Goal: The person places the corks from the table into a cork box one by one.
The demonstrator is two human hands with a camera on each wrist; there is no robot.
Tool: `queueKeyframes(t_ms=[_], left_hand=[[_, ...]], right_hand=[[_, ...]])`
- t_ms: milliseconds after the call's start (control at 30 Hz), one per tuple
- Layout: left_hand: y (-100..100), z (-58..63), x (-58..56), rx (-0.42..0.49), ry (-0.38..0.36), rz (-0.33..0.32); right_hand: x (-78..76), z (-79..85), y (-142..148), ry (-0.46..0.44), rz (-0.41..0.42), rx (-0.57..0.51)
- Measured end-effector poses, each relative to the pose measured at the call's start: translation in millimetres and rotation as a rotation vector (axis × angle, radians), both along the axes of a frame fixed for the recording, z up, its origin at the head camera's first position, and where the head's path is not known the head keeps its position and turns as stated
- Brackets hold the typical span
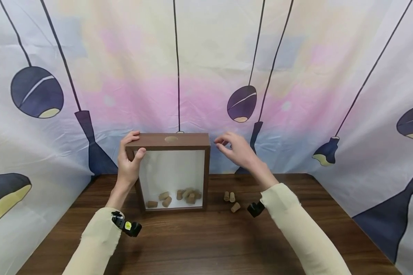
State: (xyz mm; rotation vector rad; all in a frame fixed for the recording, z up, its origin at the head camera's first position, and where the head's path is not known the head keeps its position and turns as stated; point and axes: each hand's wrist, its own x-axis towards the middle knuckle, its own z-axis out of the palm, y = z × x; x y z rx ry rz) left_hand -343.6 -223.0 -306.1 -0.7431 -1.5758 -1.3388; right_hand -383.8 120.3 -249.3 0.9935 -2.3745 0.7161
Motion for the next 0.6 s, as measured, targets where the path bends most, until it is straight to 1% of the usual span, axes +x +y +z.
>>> queueKeyframes(t_ms=[100,300,367,600], left_hand=[[-1,0.2,-0.2,-0.003,-0.001,0.001],[0,1.0,1.2,-0.004,0.006,0.010],[1,1.5,1.9,-0.009,0.006,0.015],[3,2.6,2.7,-0.007,-0.001,0.030]], right_hand=[[-4.9,-16.1,7,-0.042,-0.012,0.017],[-11.8,-55.9,18,-0.119,-0.045,0.081],[-12.3,-68.6,23,-0.155,-0.054,0.079],[-13.6,-107.6,38,-0.272,-0.051,0.043]])
